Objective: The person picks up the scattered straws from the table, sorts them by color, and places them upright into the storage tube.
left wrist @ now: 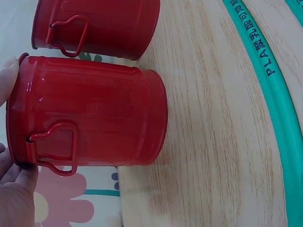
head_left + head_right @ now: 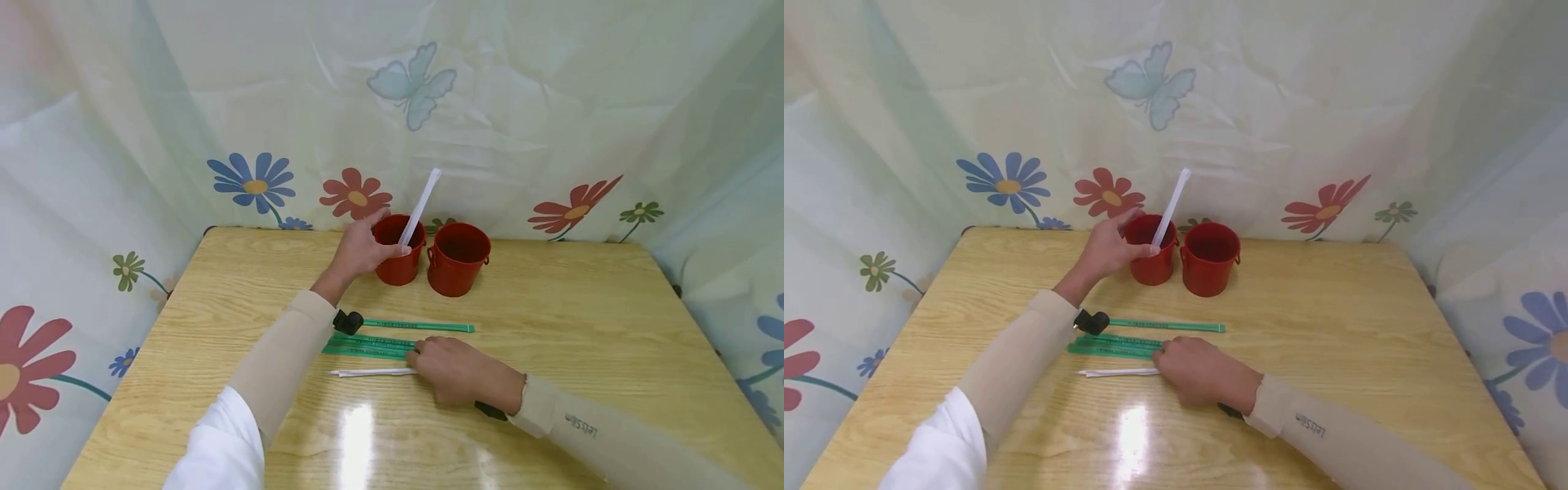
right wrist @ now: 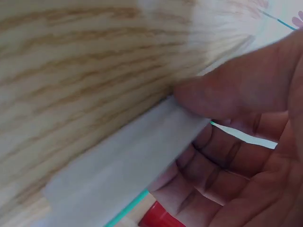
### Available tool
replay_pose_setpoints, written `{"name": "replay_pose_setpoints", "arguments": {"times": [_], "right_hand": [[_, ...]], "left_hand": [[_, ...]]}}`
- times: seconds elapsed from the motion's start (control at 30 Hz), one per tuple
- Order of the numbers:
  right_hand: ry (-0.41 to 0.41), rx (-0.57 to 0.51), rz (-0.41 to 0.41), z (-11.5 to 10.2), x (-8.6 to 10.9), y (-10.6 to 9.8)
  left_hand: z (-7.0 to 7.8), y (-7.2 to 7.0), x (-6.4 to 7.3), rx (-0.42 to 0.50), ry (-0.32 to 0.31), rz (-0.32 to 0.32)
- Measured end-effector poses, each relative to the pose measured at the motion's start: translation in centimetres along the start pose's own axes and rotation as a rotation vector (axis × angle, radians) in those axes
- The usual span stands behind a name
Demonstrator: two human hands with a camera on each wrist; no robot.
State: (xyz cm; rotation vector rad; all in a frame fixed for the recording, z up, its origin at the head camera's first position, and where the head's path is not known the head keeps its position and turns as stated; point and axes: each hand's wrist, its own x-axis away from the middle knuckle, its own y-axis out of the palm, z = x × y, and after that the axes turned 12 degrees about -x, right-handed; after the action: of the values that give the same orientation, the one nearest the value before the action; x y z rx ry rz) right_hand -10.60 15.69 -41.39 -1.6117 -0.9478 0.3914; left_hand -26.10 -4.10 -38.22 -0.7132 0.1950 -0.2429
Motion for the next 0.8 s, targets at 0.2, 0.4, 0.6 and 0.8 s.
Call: {"name": "replay_pose_setpoints", "arguments": {"times": [0.2, 0.4, 0.6, 0.8], "right_hand": [[-0.010, 0.041, 0.065, 0.2, 0.3, -0.2], [-0.063, -0.017, 0.195, 0.4, 1.0, -0.7], [-0.211, -0.063, 0.387, 1.5, 1.9, -0.6], [-0.314, -0.126, 0.526, 2.5, 2.6, -0.9]], "left_hand": [[0.0, 0.0, 0.0, 0.005, -0.007, -0.005], [0.1, -0.1, 0.0, -0.003, -0.014, -0.015], [0.1, 0.0, 0.1, -0.012, -0.025, -0.014], [0.0, -0.1, 0.1, -0.003, -0.020, -0.008]]}}
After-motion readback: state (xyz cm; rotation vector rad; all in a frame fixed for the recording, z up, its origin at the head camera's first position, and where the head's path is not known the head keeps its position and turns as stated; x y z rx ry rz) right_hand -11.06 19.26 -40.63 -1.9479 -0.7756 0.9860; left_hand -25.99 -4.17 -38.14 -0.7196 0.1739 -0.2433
